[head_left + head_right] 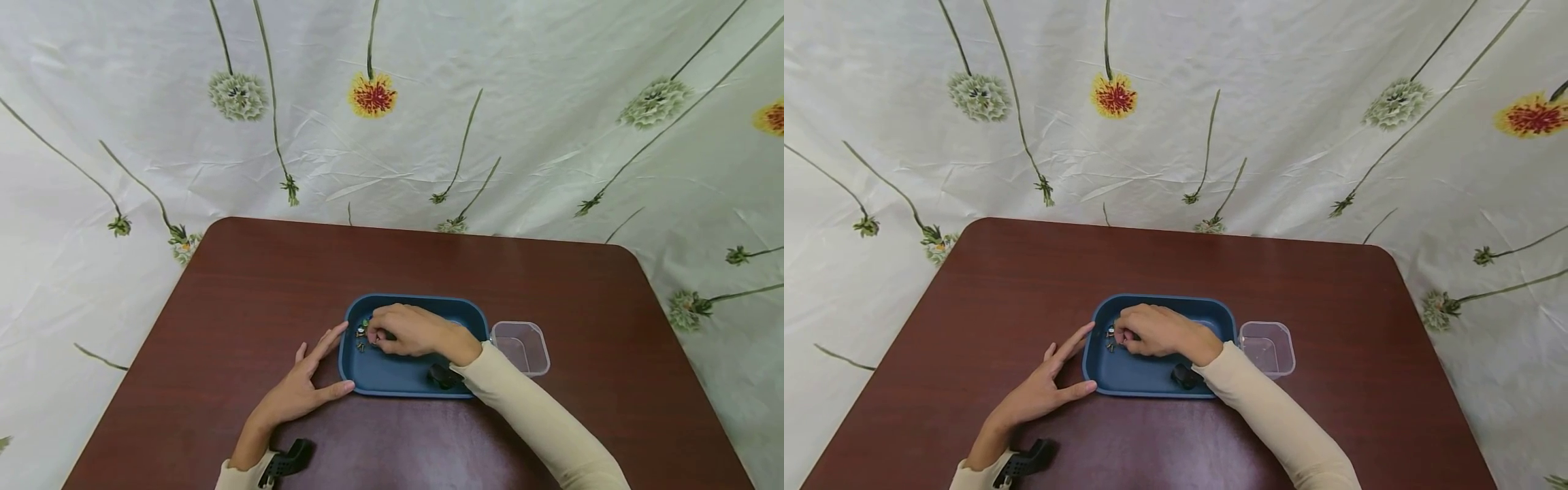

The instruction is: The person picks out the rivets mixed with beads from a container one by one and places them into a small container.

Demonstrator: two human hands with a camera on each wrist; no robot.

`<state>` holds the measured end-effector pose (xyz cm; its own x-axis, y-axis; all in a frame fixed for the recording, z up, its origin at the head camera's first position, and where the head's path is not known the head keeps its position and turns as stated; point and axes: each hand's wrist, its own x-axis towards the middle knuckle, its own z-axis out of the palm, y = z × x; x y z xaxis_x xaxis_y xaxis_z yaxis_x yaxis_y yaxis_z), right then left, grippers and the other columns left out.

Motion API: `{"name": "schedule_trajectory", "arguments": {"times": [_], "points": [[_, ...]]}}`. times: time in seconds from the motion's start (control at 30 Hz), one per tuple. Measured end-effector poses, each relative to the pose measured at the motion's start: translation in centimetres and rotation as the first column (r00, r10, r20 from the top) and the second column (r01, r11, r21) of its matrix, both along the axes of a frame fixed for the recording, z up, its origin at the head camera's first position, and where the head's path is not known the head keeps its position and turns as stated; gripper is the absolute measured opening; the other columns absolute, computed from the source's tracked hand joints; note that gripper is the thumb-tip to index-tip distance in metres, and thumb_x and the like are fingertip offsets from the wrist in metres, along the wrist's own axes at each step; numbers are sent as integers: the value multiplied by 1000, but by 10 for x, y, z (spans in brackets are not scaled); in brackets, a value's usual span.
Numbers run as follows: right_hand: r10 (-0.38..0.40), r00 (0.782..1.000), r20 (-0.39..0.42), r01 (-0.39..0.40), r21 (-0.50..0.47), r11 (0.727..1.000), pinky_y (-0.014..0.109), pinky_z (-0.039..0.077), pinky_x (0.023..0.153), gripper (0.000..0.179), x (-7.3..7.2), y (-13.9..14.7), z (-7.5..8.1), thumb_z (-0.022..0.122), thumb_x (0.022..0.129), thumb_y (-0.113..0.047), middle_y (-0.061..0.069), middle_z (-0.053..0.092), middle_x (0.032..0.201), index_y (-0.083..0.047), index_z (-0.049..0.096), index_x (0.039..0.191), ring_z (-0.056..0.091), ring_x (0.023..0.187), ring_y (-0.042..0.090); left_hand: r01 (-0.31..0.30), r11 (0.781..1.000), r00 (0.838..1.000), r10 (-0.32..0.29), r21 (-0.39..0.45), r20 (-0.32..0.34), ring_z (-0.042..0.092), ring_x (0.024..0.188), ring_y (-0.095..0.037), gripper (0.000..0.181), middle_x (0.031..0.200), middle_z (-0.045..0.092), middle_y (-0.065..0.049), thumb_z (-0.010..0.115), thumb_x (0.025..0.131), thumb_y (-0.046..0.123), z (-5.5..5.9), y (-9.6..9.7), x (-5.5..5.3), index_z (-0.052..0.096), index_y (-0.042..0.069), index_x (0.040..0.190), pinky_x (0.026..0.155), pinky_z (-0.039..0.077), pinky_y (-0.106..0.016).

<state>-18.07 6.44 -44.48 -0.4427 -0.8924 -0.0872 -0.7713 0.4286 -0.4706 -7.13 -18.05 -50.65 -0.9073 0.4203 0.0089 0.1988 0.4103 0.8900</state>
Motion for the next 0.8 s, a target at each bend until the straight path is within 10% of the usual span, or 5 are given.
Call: {"name": "schedule_trajectory", "arguments": {"times": [0.8], "points": [[-105,994,-12,104,-60,993,20,43,69,9,4,40,17,63,99,-14,-6,53,86,-11,71,101,55,78,13,-27,1000,1000,27,-9,15,9,153,-45,90,162,32,-13,75,91,31,1,1,1,17,34,161,110,-13,-76]]}}
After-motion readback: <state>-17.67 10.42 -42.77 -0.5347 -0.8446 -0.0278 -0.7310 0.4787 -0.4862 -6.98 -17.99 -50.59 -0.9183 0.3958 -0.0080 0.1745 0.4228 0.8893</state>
